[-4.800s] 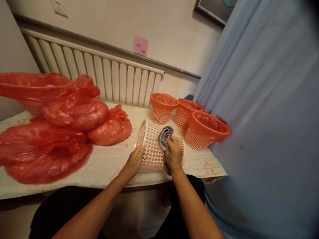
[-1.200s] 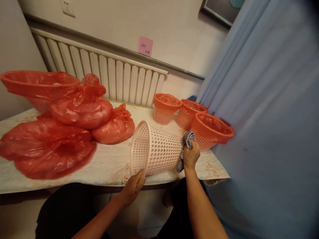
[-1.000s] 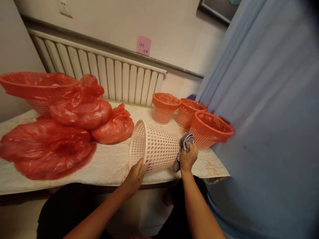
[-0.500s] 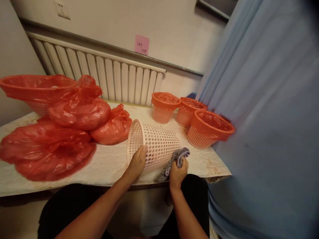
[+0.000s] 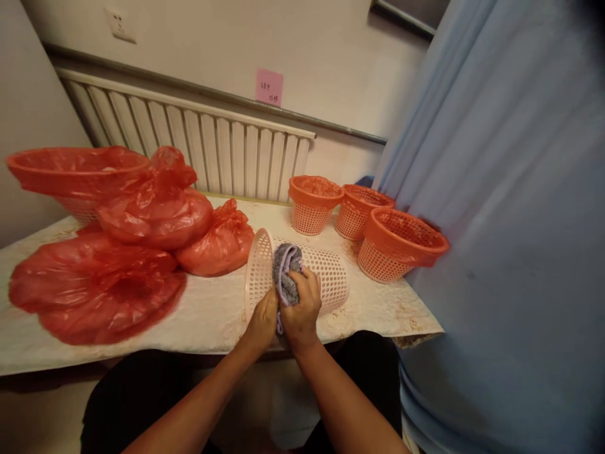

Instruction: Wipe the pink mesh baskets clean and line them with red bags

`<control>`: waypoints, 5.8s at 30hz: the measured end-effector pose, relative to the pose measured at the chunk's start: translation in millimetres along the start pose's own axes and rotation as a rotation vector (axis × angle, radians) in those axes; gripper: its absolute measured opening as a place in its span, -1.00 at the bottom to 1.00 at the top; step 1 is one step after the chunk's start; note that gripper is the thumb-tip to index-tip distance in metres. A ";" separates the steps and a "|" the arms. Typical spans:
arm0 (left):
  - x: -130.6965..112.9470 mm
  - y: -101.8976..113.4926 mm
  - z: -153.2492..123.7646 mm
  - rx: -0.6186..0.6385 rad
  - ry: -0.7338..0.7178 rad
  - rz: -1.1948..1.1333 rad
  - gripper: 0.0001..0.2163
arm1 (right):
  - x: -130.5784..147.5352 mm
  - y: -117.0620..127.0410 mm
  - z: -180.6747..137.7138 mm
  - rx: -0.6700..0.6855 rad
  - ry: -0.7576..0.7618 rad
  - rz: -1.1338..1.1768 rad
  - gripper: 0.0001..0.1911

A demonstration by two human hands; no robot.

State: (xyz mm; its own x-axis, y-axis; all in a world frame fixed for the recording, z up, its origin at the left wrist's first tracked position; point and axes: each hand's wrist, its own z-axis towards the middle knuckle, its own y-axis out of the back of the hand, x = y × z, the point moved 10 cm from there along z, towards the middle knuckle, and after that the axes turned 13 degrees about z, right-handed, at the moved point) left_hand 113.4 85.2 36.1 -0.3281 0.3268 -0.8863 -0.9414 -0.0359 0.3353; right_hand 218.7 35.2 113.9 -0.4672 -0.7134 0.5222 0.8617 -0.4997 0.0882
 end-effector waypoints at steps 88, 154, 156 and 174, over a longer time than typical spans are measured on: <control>2.5 6.6 2.1 0.048 -0.036 0.029 -0.58 | -3.9 13.7 -35.2 0.023 0.005 -0.066 -0.72; 13.0 -26.6 -53.8 0.181 -0.198 0.097 -0.61 | -0.3 0.6 29.3 0.081 -0.060 -0.060 -0.78; 6.4 -26.0 -52.1 0.197 -0.197 0.072 -0.61 | -0.5 1.4 28.5 0.082 -0.055 -0.060 -0.79; -14.4 -13.4 -26.0 0.118 0.001 0.143 -0.60 | -92.8 54.5 43.5 0.101 -0.143 -0.301 -0.81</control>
State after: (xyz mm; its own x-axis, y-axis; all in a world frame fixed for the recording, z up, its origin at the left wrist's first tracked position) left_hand 128.7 56.4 36.1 -0.4578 0.3254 -0.8274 -0.8697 0.0291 0.4926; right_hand 317.6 95.5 107.1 -0.6769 -0.4621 0.5729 0.7082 -0.6211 0.3358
